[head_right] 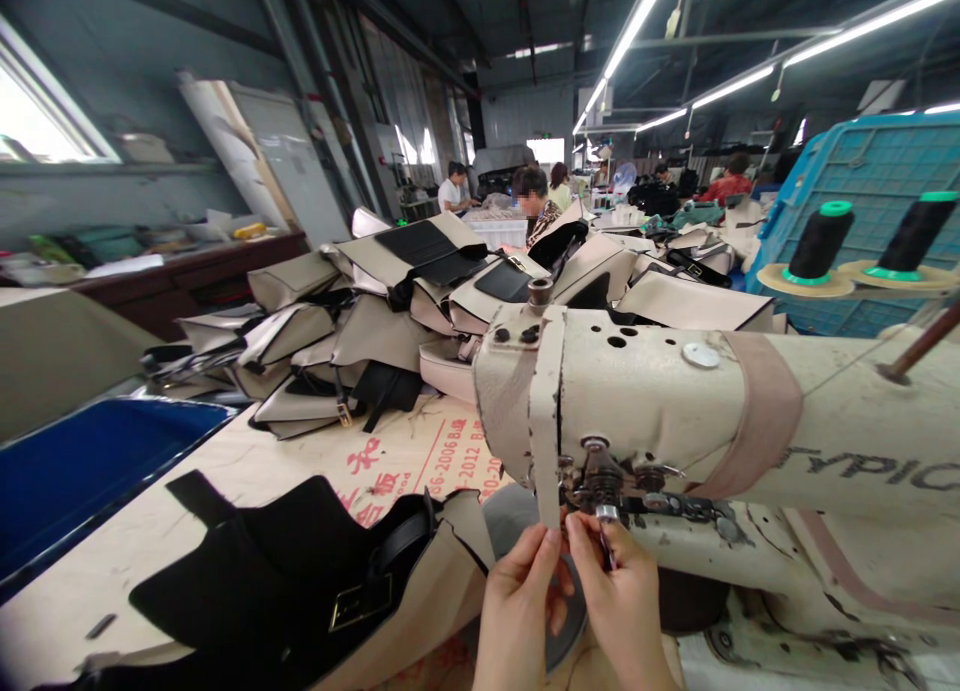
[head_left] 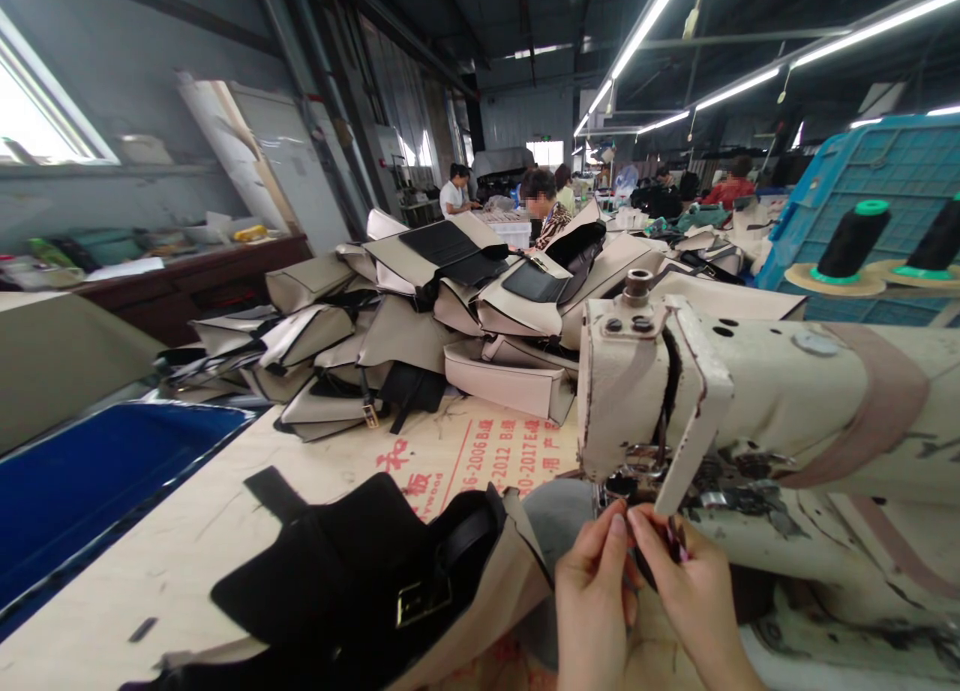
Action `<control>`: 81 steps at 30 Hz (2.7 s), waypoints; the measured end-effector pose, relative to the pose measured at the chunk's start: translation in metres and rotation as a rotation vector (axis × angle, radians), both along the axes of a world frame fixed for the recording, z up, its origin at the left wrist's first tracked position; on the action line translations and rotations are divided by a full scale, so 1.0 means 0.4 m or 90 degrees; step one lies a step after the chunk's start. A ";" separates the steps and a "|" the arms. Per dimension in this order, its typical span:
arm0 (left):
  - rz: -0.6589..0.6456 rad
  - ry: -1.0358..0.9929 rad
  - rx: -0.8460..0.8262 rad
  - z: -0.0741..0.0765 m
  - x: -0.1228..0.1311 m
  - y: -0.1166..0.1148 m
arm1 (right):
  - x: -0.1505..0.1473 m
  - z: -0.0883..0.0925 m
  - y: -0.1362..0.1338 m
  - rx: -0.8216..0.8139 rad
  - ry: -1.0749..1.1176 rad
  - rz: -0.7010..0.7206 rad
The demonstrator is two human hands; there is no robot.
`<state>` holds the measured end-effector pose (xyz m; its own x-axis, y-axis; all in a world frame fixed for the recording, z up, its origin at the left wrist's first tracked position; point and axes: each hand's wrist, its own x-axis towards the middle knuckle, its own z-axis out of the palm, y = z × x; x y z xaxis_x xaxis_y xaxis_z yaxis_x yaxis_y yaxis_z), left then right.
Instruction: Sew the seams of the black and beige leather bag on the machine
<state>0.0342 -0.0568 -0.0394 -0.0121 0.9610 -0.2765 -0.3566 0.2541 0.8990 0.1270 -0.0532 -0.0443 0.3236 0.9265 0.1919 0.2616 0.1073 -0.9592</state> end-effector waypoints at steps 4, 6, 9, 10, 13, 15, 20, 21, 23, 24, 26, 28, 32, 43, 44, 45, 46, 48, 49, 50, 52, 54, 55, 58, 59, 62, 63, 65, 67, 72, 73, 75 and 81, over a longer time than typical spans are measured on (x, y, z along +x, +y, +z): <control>-0.005 0.002 -0.006 -0.014 0.005 0.002 | 0.000 -0.002 -0.002 -0.005 -0.029 -0.016; -0.005 0.000 -0.007 -0.013 0.006 0.000 | 0.001 -0.003 -0.004 -0.008 -0.033 -0.018; -0.015 0.004 -0.008 -0.001 0.005 -0.006 | 0.002 -0.006 -0.005 0.003 -0.047 -0.022; -0.021 0.008 -0.006 0.003 0.005 -0.007 | 0.003 -0.007 -0.006 0.009 -0.055 -0.024; -0.021 0.014 -0.001 0.008 0.007 -0.008 | 0.002 -0.010 -0.005 0.027 -0.080 -0.027; -0.014 0.017 0.001 0.007 0.009 -0.006 | 0.001 -0.012 -0.005 0.038 -0.095 -0.030; -0.014 0.017 0.000 0.002 0.007 -0.001 | 0.000 -0.011 -0.006 0.054 -0.106 -0.038; -0.015 0.014 -0.003 0.002 0.006 -0.001 | 0.000 -0.011 -0.006 0.052 -0.108 -0.036; -0.017 0.004 -0.009 0.001 0.005 -0.002 | 0.000 -0.013 -0.007 0.046 -0.110 -0.041; -0.018 0.000 -0.011 0.001 0.005 -0.003 | 0.001 -0.015 -0.008 0.043 -0.110 -0.043; -0.020 -0.005 -0.011 0.000 0.006 -0.005 | 0.001 -0.020 -0.009 0.036 -0.107 -0.044; -0.022 -0.003 -0.010 0.000 0.006 -0.007 | 0.002 -0.025 -0.010 0.026 -0.105 -0.044; -0.029 -0.003 -0.012 0.002 0.007 -0.010 | 0.005 -0.031 -0.012 0.018 -0.100 -0.039; -0.026 -0.034 -0.017 0.001 0.010 -0.009 | 0.009 -0.030 -0.007 0.006 -0.092 -0.031; -0.024 -0.036 -0.016 0.000 0.011 -0.008 | 0.009 -0.029 -0.006 0.003 -0.091 -0.030; -0.018 -0.038 -0.014 -0.002 0.013 -0.008 | 0.009 -0.027 -0.006 0.000 -0.092 -0.029; -0.014 -0.039 -0.014 -0.005 0.014 -0.007 | 0.009 -0.025 -0.006 -0.001 -0.093 -0.031; -0.007 -0.042 -0.016 -0.010 0.016 -0.004 | 0.007 -0.019 -0.005 -0.006 -0.095 -0.039; -0.004 -0.044 -0.019 -0.014 0.018 -0.002 | 0.006 -0.015 -0.004 -0.012 -0.096 -0.038; -0.001 -0.046 -0.023 -0.018 0.019 -0.001 | 0.004 -0.012 -0.002 -0.021 -0.097 -0.038; 0.010 -0.046 -0.028 -0.026 0.020 0.001 | 0.003 -0.008 0.004 -0.039 -0.111 -0.046; 0.024 -0.041 -0.028 -0.034 0.020 0.000 | 0.002 -0.006 0.010 -0.046 -0.143 -0.068; 0.028 -0.037 -0.026 -0.036 0.019 -0.002 | 0.002 -0.006 0.014 -0.043 -0.163 -0.082; 0.027 -0.023 -0.014 -0.034 0.012 -0.010 | -0.002 -0.009 0.021 -0.003 -0.233 -0.112; 0.027 -0.015 -0.010 -0.030 0.009 -0.011 | -0.005 -0.010 0.023 0.021 -0.263 -0.121; 0.049 0.021 0.001 -0.013 0.000 -0.010 | -0.016 -0.012 0.028 0.102 -0.364 -0.147; 0.060 0.038 0.006 -0.008 -0.003 -0.007 | -0.020 -0.014 0.030 0.124 -0.394 -0.153; 0.081 0.081 0.018 0.001 -0.009 0.001 | -0.023 -0.017 0.032 0.156 -0.434 -0.157; 0.091 0.135 0.035 0.006 -0.015 0.008 | -0.018 -0.021 0.034 0.178 -0.452 -0.159; 0.080 0.214 0.073 -0.002 -0.020 0.003 | 0.016 -0.026 0.032 0.245 -0.490 -0.158; 0.072 0.208 0.076 -0.006 -0.018 -0.002 | 0.020 -0.028 0.030 0.254 -0.486 -0.153; 0.056 0.183 0.079 -0.016 -0.012 -0.012 | 0.023 -0.035 0.024 0.257 -0.469 -0.144; 0.042 0.128 0.059 -0.028 0.003 -0.016 | 0.011 -0.040 0.013 0.208 -0.455 -0.173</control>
